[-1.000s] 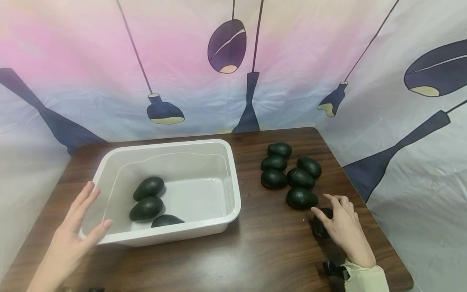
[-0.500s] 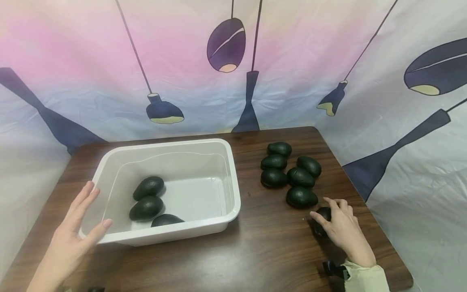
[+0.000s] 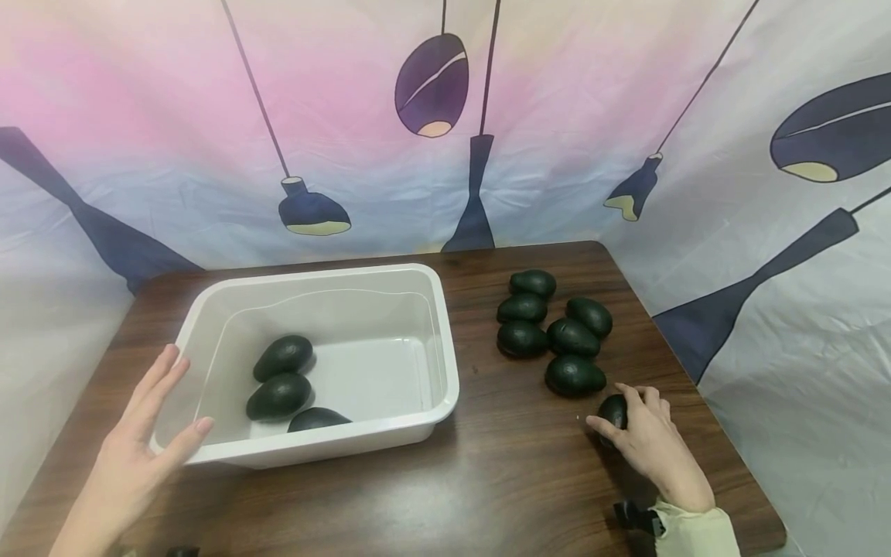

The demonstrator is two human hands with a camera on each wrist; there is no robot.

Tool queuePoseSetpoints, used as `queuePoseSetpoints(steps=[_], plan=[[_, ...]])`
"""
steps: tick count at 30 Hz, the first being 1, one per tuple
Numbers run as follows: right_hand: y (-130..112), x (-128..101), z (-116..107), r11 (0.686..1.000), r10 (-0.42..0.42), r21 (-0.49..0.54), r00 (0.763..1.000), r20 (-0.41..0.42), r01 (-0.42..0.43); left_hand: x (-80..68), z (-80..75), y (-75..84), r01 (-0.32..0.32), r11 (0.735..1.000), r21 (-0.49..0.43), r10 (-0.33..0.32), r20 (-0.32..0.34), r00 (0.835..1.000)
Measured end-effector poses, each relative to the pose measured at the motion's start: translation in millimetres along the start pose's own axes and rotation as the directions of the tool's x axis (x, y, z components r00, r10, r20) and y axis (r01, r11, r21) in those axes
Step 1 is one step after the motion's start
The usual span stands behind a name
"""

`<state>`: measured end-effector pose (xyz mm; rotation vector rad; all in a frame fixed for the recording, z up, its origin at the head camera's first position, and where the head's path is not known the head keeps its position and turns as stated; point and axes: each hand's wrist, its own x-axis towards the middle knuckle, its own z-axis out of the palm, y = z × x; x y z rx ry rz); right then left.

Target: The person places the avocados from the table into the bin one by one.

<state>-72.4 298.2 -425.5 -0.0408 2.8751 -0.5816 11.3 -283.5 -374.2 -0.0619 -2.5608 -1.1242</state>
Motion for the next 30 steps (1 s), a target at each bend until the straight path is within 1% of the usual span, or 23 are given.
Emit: queuePoseSetpoints(steps=[2,10,14,17,24,30], plan=[[0,-1,-1,1.0,0.016,-0.004,1.0,0.02,-0.016,0.2,-0.2,0.2,0.001,1.0,0.0,-0.001,0.002,1.0],[1,-2,-5,0.995,0.076,-0.073,0.997,0.033,-0.073,0.2,-1.4,3.3,0.008,1.0,-0.001,-0.008,0.021,1.0],[1,-2,-9,0.989,0.12,-0.09,0.99,0.078,-0.113,-0.2,-1.9,3.7,-0.004,1.0,-0.003,0.004,0.021,1.0],[2,-1,-12,0.988,0.139,-0.085,0.984,0.11,-0.13,-0.1,-2.3,3.6,-0.01,1.0,-0.002,0.01,0.02,1.0],[3,-1,-13,0.993,0.1,-0.079,0.987,0.125,-0.091,-0.3,-3.1,4.5,-0.006,1.0,-0.006,0.006,0.022,1.0],[2,-1,-14,0.994,0.095,-0.063,0.988,0.118,-0.088,-0.2,-3.4,5.2,-0.008,1.0,-0.006,0.009,0.024,1.0]])
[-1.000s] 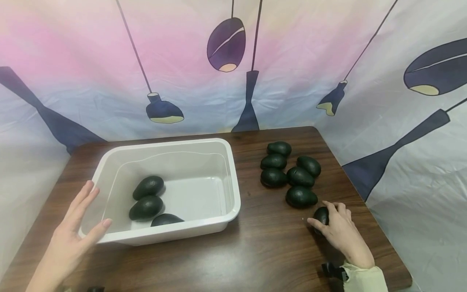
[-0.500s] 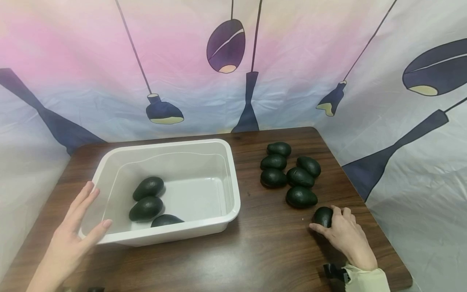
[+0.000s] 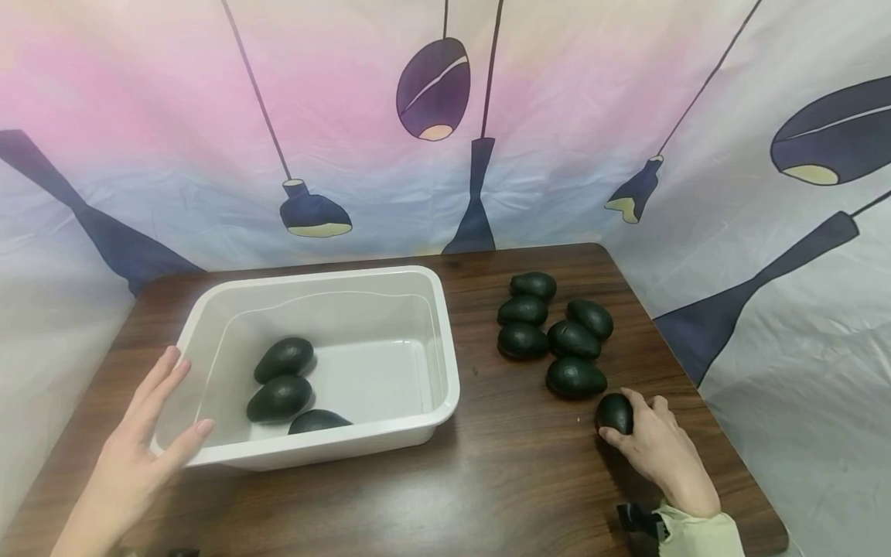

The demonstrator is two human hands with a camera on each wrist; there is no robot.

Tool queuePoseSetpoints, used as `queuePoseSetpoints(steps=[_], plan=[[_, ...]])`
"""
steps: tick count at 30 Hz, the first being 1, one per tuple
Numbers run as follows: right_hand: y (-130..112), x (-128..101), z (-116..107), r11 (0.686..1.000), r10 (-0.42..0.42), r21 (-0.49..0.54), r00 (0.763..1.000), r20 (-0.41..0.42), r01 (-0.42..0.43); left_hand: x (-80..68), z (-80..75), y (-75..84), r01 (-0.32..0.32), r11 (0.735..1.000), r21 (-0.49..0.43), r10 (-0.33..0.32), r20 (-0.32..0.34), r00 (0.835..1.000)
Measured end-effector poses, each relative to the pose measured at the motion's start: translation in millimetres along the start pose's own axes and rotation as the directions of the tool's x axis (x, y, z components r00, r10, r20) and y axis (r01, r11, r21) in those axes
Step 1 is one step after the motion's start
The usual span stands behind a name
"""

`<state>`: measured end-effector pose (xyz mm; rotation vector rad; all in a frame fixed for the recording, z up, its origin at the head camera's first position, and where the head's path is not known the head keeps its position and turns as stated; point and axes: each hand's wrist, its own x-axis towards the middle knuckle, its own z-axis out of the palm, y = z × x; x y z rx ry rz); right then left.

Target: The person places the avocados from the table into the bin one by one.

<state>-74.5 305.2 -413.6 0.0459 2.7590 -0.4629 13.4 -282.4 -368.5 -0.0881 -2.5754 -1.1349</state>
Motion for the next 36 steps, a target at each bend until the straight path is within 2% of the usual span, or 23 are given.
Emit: queuePoseSetpoints(steps=[5,14,22,27,36], plan=[[-3,-1,-1,0.999,-0.017,0.026,0.998,-0.067,0.018,0.0,0.5,-0.4,-0.005,1.0,0.002,0.005,-0.003,1.0],[-7,-3,-2,0.996,-0.06,0.058,0.977,-0.203,0.073,0.0,1.3,-1.9,-0.012,1.0,0.003,0.012,-0.008,1.0],[-15,-2,-4,0.989,-0.101,0.071,0.951,-0.294,0.127,-0.1,1.8,-2.4,-0.01,1.0,0.002,0.01,-0.007,1.0],[-22,-1,-7,0.984,-0.135,0.059,0.926,-0.353,0.166,0.3,2.0,-3.1,0.005,1.0,0.003,-0.005,-0.006,1.0],[-33,2,-17,0.967,-0.205,0.057,0.895,-0.397,0.247,0.7,2.0,-4.3,0.015,1.0,0.009,-0.015,-0.01,1.0]])
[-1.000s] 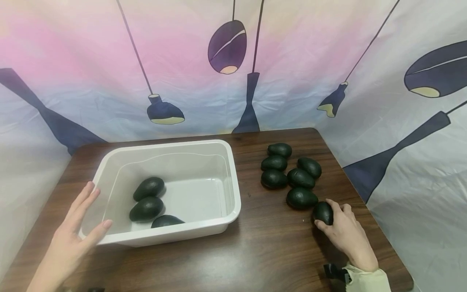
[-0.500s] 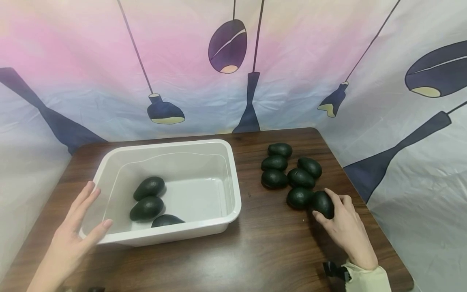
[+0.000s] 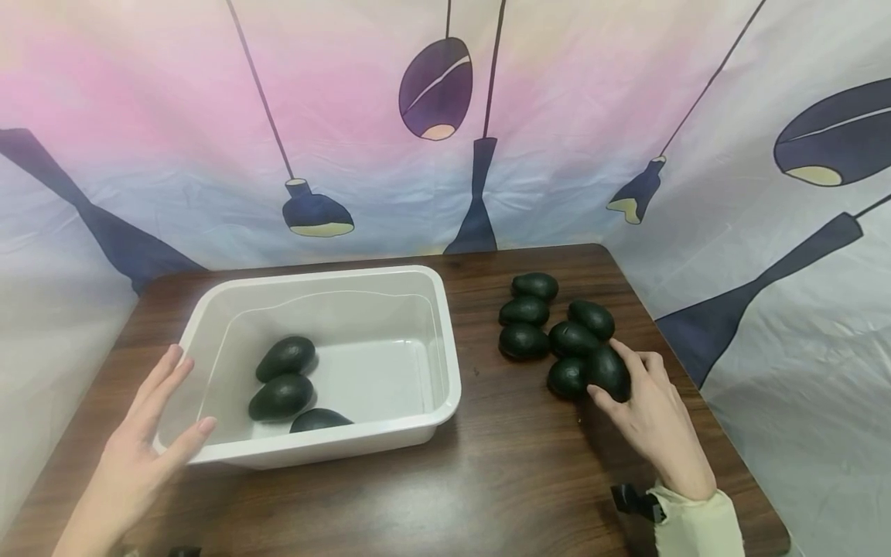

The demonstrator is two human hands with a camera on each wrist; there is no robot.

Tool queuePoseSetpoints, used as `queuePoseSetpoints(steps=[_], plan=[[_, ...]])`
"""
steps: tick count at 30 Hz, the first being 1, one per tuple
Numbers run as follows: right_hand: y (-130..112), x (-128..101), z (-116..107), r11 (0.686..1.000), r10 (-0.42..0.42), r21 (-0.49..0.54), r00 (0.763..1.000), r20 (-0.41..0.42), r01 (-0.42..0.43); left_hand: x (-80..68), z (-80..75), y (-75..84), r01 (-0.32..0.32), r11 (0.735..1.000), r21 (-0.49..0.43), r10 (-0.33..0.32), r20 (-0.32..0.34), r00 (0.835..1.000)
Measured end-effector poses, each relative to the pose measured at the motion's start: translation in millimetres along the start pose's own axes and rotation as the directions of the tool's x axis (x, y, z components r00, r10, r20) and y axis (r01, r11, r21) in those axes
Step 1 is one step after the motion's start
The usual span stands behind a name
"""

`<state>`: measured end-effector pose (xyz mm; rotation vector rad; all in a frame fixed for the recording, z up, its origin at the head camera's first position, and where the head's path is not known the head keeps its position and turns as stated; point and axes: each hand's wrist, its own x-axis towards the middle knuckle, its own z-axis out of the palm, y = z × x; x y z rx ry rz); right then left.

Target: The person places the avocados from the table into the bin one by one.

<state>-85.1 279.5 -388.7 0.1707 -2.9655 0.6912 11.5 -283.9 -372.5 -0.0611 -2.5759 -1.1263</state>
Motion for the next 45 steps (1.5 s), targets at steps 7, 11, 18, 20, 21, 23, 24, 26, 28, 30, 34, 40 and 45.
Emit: queuePoseSetpoints(steps=[7,11,18,20,21,23,24,26,28,30,34,40,45], plan=[[-11,7,-2,0.998,-0.069,0.002,0.997,-0.028,0.069,0.6,-0.5,1.5,-0.001,1.0,-0.001,0.001,-0.001,1.0],[-17,11,-2,0.994,-0.109,0.004,0.992,-0.059,0.109,0.1,-0.7,1.4,0.008,1.0,-0.001,-0.008,0.005,1.0],[-27,17,-3,0.982,-0.186,0.018,0.977,-0.109,0.189,-0.1,-1.1,1.3,0.014,1.0,0.004,-0.014,0.006,1.0],[-30,19,-3,0.979,-0.2,0.022,0.973,-0.116,0.203,0.0,-1.2,1.7,0.012,1.0,0.004,-0.012,0.004,1.0],[-32,20,-3,0.977,-0.206,0.023,0.971,-0.119,0.21,0.1,-1.3,2.0,0.011,1.0,0.003,-0.011,0.004,1.0],[-35,21,-3,0.975,-0.214,0.032,0.969,-0.12,0.219,0.0,-1.4,2.4,0.009,1.0,0.003,-0.009,0.003,1.0],[-37,22,-3,0.975,-0.216,0.036,0.969,-0.12,0.221,0.1,-1.4,2.5,0.008,1.0,0.003,-0.008,0.003,1.0],[-41,24,-3,0.974,-0.216,0.045,0.969,-0.116,0.223,0.1,-1.3,2.7,0.005,1.0,0.003,-0.005,0.001,1.0],[-45,24,-3,0.974,-0.213,0.056,0.971,-0.107,0.219,0.1,-1.2,2.6,0.0,1.0,0.002,0.0,-0.002,1.0],[-48,25,-3,0.973,-0.217,0.059,0.97,-0.107,0.224,0.1,-1.1,2.4,-0.002,1.0,0.0,0.002,-0.003,1.0],[-54,26,-5,0.968,-0.239,0.053,0.963,-0.123,0.247,0.1,-0.7,1.4,-0.005,1.0,-0.001,0.005,-0.001,1.0],[-62,28,-8,0.96,-0.267,0.04,0.952,-0.147,0.276,-0.1,-0.8,1.4,-0.002,1.0,0.0,0.002,0.0,1.0],[-70,31,-10,0.957,-0.274,0.059,0.95,-0.15,0.285,-0.5,-0.8,2.1,-0.004,1.0,0.0,0.004,0.0,1.0]])
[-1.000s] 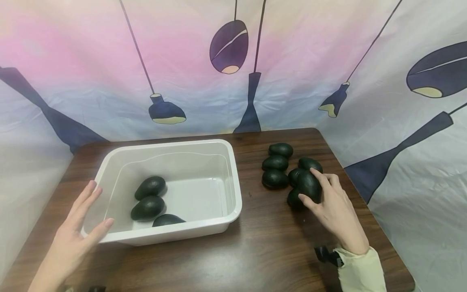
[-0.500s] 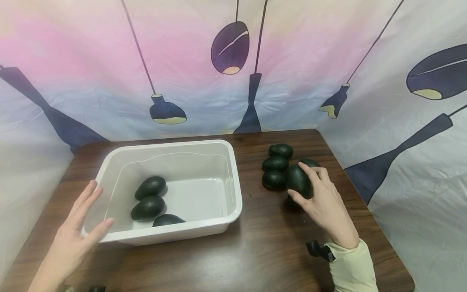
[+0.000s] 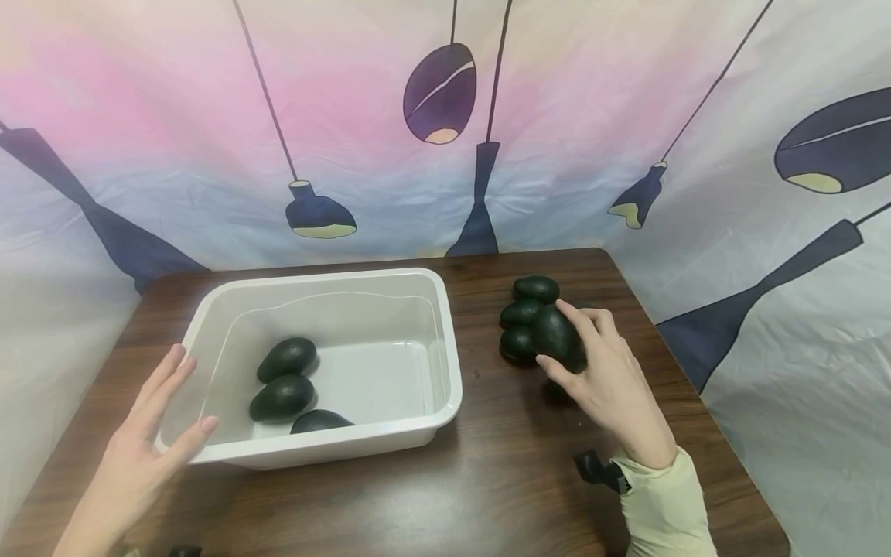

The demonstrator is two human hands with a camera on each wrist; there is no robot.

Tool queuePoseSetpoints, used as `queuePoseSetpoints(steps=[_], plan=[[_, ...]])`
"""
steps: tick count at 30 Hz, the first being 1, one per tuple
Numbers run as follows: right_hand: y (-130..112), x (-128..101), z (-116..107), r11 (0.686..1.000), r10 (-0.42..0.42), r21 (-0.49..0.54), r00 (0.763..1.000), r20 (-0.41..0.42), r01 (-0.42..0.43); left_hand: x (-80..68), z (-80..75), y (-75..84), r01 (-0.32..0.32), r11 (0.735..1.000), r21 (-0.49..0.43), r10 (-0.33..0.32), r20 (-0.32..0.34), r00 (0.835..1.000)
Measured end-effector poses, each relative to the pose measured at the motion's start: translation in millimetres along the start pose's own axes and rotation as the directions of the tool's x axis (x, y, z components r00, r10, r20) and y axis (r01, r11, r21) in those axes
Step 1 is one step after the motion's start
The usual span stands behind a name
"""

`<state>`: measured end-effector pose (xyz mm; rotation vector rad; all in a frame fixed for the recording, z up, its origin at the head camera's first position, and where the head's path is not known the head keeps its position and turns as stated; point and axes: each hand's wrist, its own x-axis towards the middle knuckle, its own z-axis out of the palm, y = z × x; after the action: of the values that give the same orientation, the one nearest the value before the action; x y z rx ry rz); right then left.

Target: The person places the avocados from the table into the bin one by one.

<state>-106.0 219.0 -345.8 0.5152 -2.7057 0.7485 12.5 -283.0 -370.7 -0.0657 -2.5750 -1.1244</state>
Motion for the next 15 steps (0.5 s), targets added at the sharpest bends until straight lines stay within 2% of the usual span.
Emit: queuePoseSetpoints(steps=[8,15], plan=[[-8,6,4,1.0,-0.011,0.021,1.0,0.005,0.011,-0.3,-0.5,0.5,-0.015,1.0,-0.011,0.015,-0.004,1.0],[-15,11,5,0.998,-0.025,0.052,0.999,0.023,0.024,0.0,-0.3,0.0,0.0,1.0,-0.011,0.0,0.0,1.0]])
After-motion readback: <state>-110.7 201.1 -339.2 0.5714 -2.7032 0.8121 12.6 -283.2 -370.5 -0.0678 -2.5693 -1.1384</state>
